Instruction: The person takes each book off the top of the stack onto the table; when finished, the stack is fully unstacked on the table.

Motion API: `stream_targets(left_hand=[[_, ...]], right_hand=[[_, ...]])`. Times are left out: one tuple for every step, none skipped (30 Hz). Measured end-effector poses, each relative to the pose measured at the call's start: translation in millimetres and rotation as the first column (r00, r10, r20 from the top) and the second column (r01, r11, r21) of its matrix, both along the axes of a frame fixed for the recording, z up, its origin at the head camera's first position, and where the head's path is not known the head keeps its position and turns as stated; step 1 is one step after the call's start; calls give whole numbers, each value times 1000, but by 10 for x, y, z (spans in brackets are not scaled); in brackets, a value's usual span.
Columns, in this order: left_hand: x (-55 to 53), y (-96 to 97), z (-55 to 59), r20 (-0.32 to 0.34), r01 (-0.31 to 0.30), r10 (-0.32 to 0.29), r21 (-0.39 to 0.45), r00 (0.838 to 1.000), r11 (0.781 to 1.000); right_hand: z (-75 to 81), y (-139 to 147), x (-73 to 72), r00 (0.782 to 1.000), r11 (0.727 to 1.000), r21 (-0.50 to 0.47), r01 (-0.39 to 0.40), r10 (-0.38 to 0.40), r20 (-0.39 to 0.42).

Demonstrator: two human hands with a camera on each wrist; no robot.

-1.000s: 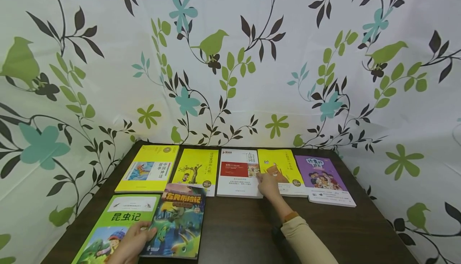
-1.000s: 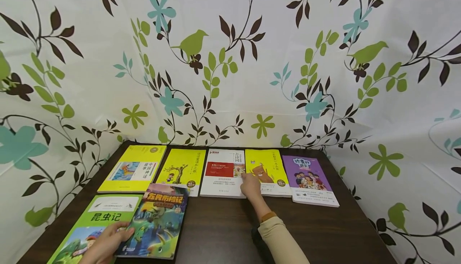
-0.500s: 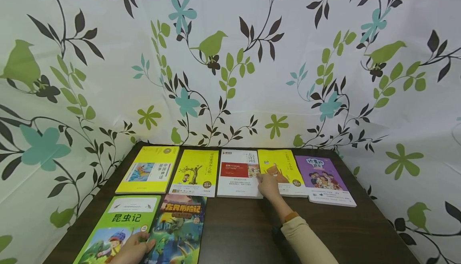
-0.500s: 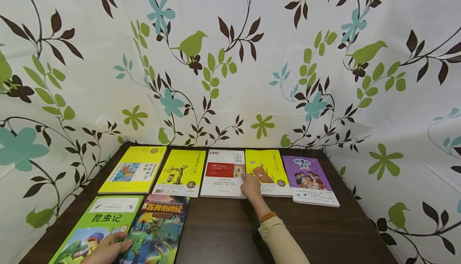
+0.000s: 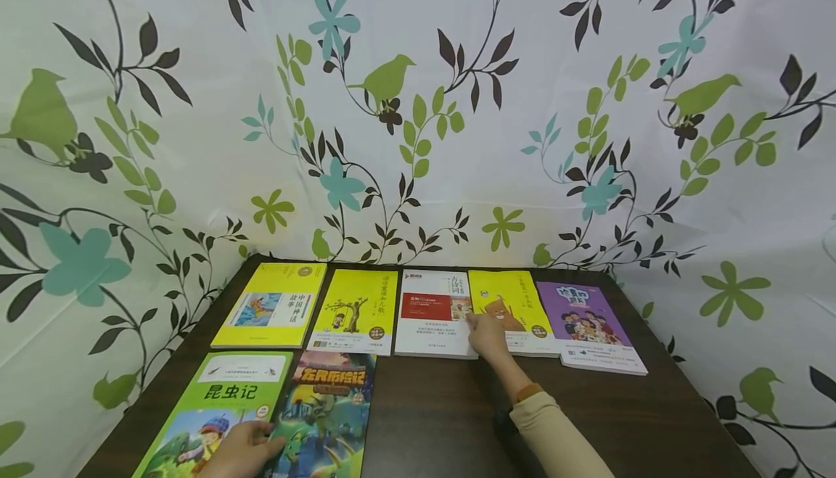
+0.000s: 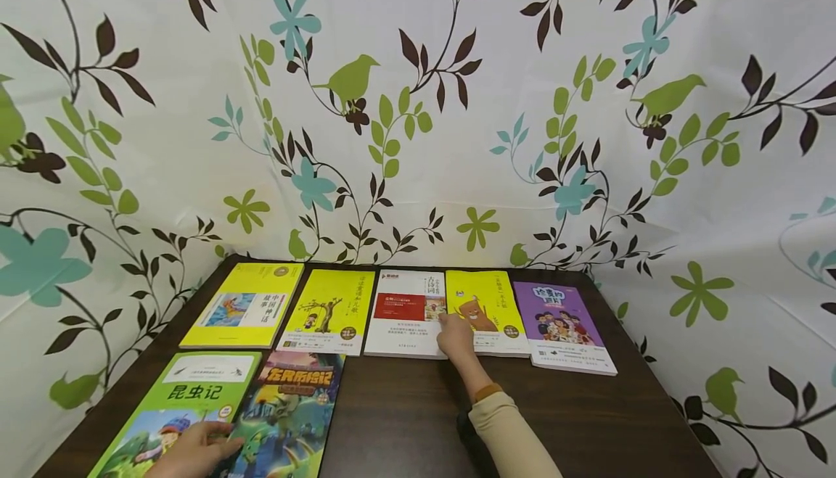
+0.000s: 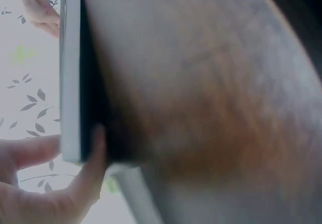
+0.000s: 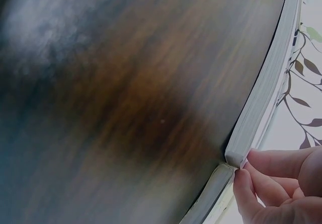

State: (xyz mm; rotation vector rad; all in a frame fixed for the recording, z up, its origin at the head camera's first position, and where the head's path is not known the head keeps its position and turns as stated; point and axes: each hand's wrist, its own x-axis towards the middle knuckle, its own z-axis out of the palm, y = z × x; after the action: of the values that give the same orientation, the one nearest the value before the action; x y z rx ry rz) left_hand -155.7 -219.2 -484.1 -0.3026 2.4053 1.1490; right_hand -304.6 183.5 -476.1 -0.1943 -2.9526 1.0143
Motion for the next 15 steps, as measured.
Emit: stream_targets(left_hand=[[6,5,20,-13,16,-16,-15,1000,1000],[11,13,43,-24,30,-31,-25,999,999],[15,21,66,-34,46,-47,-30,998,999],[24,35,97,-42,57,-59,-40,997,998],[30,47,122,-46,66,-68,-51,997,997],[36,60,143,-45,69,-72,-60,996,996],[41,70,160,-44,73,-76,-67,996,995],[48,82,176,-41,70,-73,-74,996,995],[55,91,188,-38,68,-71,-79,997,995],[61,96,198,-34,67,-70,-81,997,994],[67,99,206,-31,67,-70,-83,997,994],[72,102,216,-27,66,-69,-82,997,994],[76,104,227,-28,66,-68,-80,997,995],[76,107,240,-25,61,-63,-72,998,996],[75,111,253,-32,62,-65,-72,997,995]], right_hand=[[-1,5,-7,1000,1000,0,3,-3,6],[-1,10,-13,1000,1000,2,5,-5,10],[-3,15,-20,1000,1000,2,9,-9,12],[-3,18,-24,1000,1000,0,13,-13,14],[-1,20,-28,1000,1000,-4,18,-18,18],[-1,20,-31,1000,1000,-7,23,-23,22],[0,19,-29,999,1000,-12,25,-25,23],[0,17,-25,999,1000,-15,25,-25,23],[-2,14,-21,999,1000,-17,24,-23,22],[-1,10,-17,1000,1000,-22,22,-21,23],[-2,7,-13,1000,1000,-23,19,-19,22],[-3,4,-11,1000,1000,-26,18,-17,21],[-5,3,-8,1000,1000,-27,16,-15,20],[-6,2,-7,1000,1000,-27,15,-14,18],[-9,2,-8,1000,1000,-27,13,-13,18]])
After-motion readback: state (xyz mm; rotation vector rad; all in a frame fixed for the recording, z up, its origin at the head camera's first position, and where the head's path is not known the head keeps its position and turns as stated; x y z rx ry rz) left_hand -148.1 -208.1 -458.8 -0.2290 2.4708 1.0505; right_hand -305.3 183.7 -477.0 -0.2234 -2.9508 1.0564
